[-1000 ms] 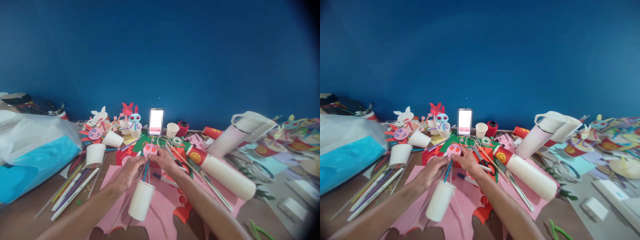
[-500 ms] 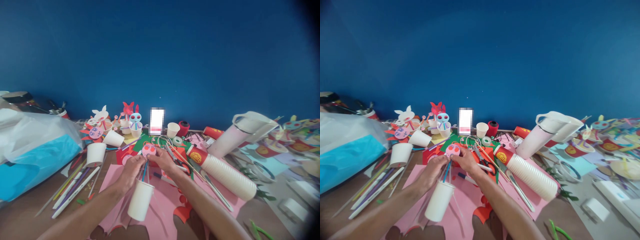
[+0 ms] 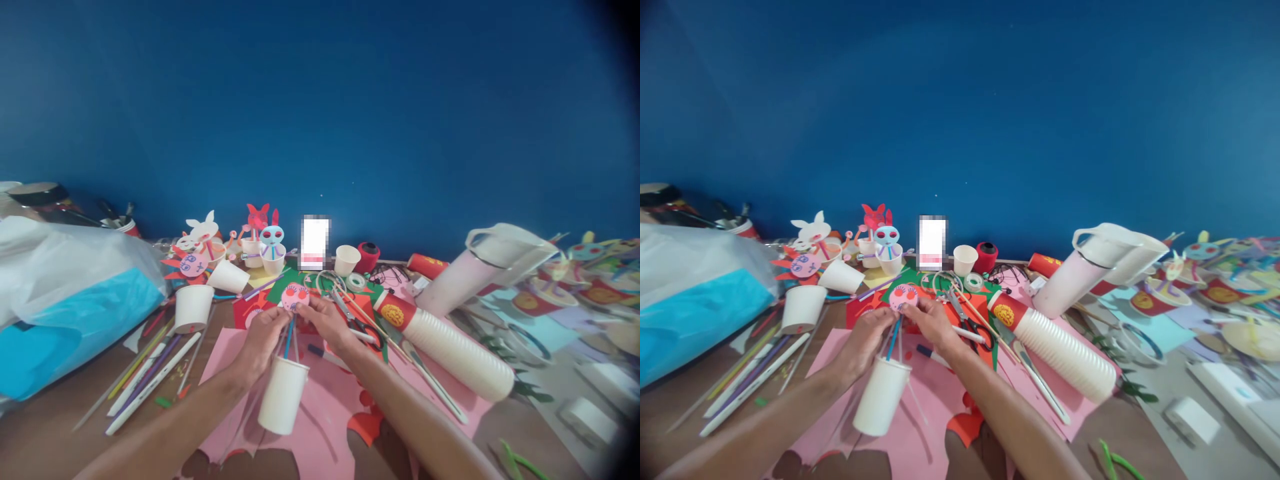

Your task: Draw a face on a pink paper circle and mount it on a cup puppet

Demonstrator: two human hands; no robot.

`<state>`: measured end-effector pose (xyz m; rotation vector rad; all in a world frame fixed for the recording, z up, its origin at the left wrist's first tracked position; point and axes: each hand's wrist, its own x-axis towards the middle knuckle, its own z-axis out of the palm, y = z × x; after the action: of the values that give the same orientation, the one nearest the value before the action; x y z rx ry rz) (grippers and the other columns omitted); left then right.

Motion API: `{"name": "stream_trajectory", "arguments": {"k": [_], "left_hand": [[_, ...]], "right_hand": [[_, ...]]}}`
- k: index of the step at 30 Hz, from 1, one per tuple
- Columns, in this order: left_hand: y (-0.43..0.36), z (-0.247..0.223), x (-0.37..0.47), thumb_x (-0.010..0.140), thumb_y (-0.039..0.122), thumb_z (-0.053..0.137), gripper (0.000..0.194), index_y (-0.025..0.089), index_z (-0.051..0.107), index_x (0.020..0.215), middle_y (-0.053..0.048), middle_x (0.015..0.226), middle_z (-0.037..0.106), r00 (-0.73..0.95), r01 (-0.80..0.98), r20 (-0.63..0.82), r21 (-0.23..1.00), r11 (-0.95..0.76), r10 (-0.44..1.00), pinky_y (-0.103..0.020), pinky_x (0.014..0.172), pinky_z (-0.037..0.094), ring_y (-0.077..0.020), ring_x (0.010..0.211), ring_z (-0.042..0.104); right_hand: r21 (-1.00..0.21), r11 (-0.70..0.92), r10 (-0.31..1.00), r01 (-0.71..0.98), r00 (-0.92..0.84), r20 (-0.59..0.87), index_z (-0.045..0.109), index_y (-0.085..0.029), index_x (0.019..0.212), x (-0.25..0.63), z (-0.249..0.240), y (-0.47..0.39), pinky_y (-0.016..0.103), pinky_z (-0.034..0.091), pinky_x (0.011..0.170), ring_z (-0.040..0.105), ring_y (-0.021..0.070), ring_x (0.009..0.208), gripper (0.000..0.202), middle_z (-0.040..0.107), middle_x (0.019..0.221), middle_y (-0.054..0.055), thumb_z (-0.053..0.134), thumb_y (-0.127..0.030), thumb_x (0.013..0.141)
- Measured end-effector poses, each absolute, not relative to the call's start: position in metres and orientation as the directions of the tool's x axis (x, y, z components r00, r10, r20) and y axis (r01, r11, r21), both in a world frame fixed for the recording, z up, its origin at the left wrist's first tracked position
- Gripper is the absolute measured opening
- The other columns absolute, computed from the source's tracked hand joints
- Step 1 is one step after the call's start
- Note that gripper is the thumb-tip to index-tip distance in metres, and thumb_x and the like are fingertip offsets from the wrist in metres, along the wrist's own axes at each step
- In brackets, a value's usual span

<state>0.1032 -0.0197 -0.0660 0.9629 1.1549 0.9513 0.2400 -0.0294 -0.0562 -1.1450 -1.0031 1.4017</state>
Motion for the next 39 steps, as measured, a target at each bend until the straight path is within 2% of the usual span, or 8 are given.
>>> {"name": "stream_trajectory", "arguments": {"k": [6, 12, 18, 25, 30, 34, 39], "left_hand": [[-0.024, -0.067, 0.104, 0.062, 0.037, 0.069, 0.024, 0.018, 0.055, 0.057, 0.005, 0.051, 0.054, 0.228, -0.143, -0.297, 0.932, 0.334, 0.927, -0.023, 0.049, 0.039, -0.0114, 0.047, 0.048], [-0.026, -0.063, 0.103, 0.065, 0.031, 0.066, 0.017, 0.018, 0.055, 0.061, 0.005, 0.053, 0.057, 0.313, -0.184, -0.295, 0.914, 0.362, 0.903, -0.025, 0.056, 0.044, -0.0128, 0.050, 0.053], [-0.025, -0.066, 0.103, 0.066, 0.033, 0.067, 0.018, 0.017, 0.057, 0.064, 0.004, 0.054, 0.058, 0.298, -0.176, -0.311, 0.911, 0.372, 0.903, -0.024, 0.050, 0.041, -0.0126, 0.048, 0.053], [-0.025, -0.068, 0.105, 0.061, 0.038, 0.071, 0.027, 0.018, 0.053, 0.058, 0.005, 0.049, 0.055, 0.229, -0.141, -0.338, 0.916, 0.375, 0.913, -0.024, 0.045, 0.039, -0.0134, 0.044, 0.053], [-0.025, -0.066, 0.104, 0.063, 0.036, 0.068, 0.023, 0.019, 0.053, 0.061, 0.004, 0.050, 0.058, 0.209, -0.133, -0.346, 0.916, 0.377, 0.914, -0.024, 0.047, 0.041, -0.0134, 0.044, 0.054], [-0.023, -0.064, 0.104, 0.063, 0.036, 0.068, 0.022, 0.019, 0.055, 0.061, 0.003, 0.052, 0.061, 0.198, -0.129, -0.360, 0.912, 0.389, 0.912, -0.023, 0.047, 0.042, -0.0128, 0.045, 0.055], [-0.024, -0.061, 0.104, 0.062, 0.034, 0.069, 0.021, 0.019, 0.054, 0.060, 0.003, 0.050, 0.060, 0.194, -0.126, -0.372, 0.908, 0.399, 0.908, -0.023, 0.045, 0.043, -0.0142, 0.045, 0.057]], "right_hand": [[-0.975, -0.116, 0.993, -0.190, 0.008, -0.119, 0.065, -0.020, 0.068, 0.239, -0.064, -0.027, 0.030, 0.046, 0.063, 0.057, 0.0160, 0.061, 0.020, 0.063, 0.063, -0.001, 0.072, -0.038, 0.062], [-0.977, -0.102, 0.993, -0.185, 0.036, -0.111, 0.065, -0.019, 0.067, 0.238, -0.069, -0.026, 0.030, 0.046, 0.064, 0.057, 0.0166, 0.061, 0.017, 0.065, 0.064, -0.001, 0.069, -0.035, 0.063], [-0.982, -0.093, 0.994, -0.163, 0.047, -0.102, 0.064, -0.019, 0.064, 0.239, -0.068, -0.028, 0.028, 0.043, 0.060, 0.055, 0.0152, 0.060, 0.016, 0.062, 0.061, -0.001, 0.070, -0.034, 0.063], [-0.982, -0.099, 0.994, -0.163, 0.025, -0.104, 0.061, -0.019, 0.063, 0.239, -0.073, -0.026, 0.024, 0.036, 0.052, 0.046, 0.0109, 0.052, 0.016, 0.056, 0.057, -0.004, 0.071, -0.033, 0.063], [-0.975, -0.116, 0.993, -0.190, 0.005, -0.119, 0.058, -0.019, 0.062, 0.238, -0.072, -0.029, 0.023, 0.035, 0.049, 0.041, 0.0093, 0.047, 0.027, 0.049, 0.053, -0.005, 0.072, -0.042, 0.065], [-0.964, -0.137, 0.990, -0.230, -0.001, -0.140, 0.054, -0.019, 0.060, 0.237, -0.069, -0.031, 0.025, 0.040, 0.050, 0.043, 0.0101, 0.046, 0.039, 0.047, 0.052, -0.004, 0.064, -0.056, 0.069], [-0.965, -0.139, 0.989, -0.224, 0.013, -0.145, 0.054, -0.019, 0.058, 0.236, -0.069, -0.030, 0.024, 0.039, 0.048, 0.042, 0.0099, 0.046, 0.037, 0.047, 0.050, -0.004, 0.068, -0.053, 0.065]]}}
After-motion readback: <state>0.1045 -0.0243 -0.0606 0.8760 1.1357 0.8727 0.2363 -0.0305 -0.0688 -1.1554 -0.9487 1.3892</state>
